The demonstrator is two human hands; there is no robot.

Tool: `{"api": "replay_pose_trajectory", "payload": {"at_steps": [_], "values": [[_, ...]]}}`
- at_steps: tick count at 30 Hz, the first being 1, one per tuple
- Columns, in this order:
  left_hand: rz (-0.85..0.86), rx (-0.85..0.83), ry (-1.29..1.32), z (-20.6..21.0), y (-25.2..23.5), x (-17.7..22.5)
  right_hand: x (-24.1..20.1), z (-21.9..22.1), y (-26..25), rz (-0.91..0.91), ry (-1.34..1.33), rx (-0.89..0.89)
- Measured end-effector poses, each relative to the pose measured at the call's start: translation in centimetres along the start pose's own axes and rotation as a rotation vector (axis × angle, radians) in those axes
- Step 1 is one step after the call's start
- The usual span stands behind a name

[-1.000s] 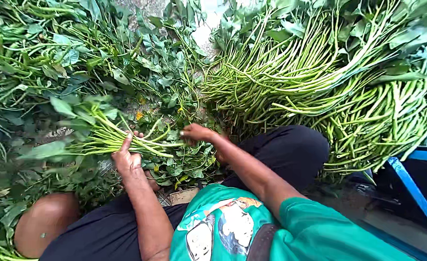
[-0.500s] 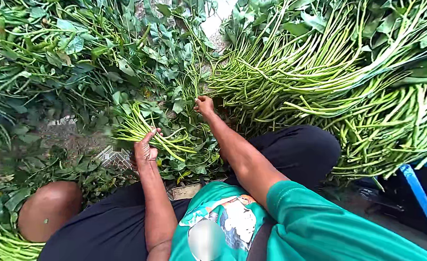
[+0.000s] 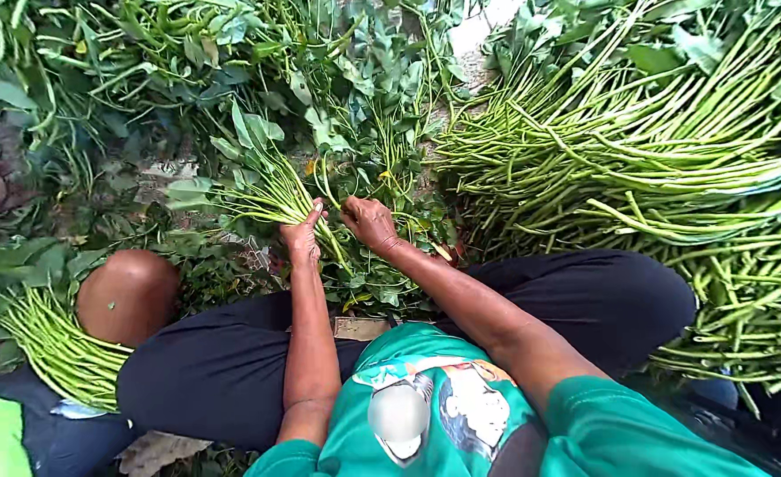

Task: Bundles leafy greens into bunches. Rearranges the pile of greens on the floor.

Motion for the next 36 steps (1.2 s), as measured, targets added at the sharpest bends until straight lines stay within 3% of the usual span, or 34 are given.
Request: {"api": "replay_pose_trajectory", "payload": {"at_steps": [6,12,17,27,36], "values": [[0.032,-0.116,-0.131,0.0,1.8,0.3,-1.6,0.4,1.7,-0.268,0.122,0.121],[0.148,-0.111,-0.104,0.6,0.8,0.9,-1.7,0.2,0.8,0.041,0.042,-0.216],[0.179,-0.136,-0.069,0.4,0.5,0.9,-2.1,1.0,1.0,0.137,0.006,-0.314],[0.116,0.072,-0.016,-1.3,0.3,1.4,-1.7,0.2,8.6,-0.072,-0.016,-0.095],[0.304,0.266,-0.048,-5.3,-1.0,4.2,-1.4,-1.3,14.7,-0.171,-0.143,-0.231]]}}
Point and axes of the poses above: each hand's wrist, its own y-axis away from the middle knuckle, its own z-axis out of the palm, x = y × z, the point moved 6 cm from there along -y, towards the middle knuckle, and after that the axes turned 8 degrees about -y, right-handed, at the moved point
